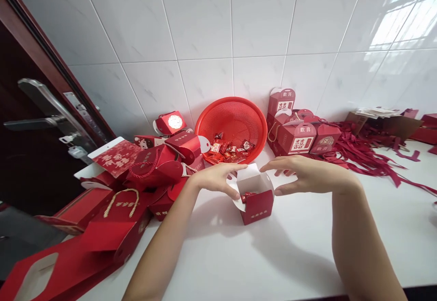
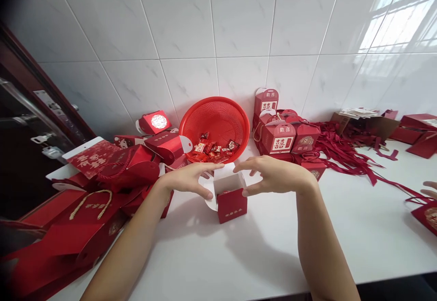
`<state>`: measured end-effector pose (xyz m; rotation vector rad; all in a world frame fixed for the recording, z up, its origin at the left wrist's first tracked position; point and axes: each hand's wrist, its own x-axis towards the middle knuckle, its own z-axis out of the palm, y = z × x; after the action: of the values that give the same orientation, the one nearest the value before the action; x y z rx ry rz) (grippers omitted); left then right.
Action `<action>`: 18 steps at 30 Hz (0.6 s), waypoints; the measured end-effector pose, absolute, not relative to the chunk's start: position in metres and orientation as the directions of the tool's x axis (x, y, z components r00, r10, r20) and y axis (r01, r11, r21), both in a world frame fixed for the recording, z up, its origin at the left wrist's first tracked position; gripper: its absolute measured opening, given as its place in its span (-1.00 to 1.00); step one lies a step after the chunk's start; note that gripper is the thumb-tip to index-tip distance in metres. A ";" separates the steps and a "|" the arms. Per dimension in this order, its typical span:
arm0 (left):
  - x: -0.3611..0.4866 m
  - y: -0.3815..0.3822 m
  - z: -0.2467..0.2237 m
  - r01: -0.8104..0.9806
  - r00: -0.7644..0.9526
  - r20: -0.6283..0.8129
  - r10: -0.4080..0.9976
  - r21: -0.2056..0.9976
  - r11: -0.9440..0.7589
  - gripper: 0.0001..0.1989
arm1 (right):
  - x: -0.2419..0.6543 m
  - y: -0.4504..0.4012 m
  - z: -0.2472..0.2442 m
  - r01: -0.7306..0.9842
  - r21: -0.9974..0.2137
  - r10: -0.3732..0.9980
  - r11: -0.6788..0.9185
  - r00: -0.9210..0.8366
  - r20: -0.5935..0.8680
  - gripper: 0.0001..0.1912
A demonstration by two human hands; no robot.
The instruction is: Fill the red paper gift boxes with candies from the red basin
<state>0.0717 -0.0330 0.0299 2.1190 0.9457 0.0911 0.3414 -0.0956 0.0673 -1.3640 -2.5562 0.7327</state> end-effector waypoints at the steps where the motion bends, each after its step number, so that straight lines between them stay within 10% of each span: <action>1: 0.071 -0.035 0.032 0.617 0.702 -0.239 0.671 0.674 -0.406 0.03 | 0.341 -0.096 0.067 0.746 -0.480 0.815 0.461 -0.570 -0.104 -0.34; 18: 0.074 -0.067 0.050 0.654 0.729 -0.196 0.656 0.482 -0.583 -0.02 | 0.317 -0.100 0.058 0.810 -0.409 0.846 0.421 -0.513 -0.144 -0.86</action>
<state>0.0742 -0.0672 0.0497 2.3972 0.9915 0.0037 0.3166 -0.1005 0.0582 -1.5051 -2.5766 0.6676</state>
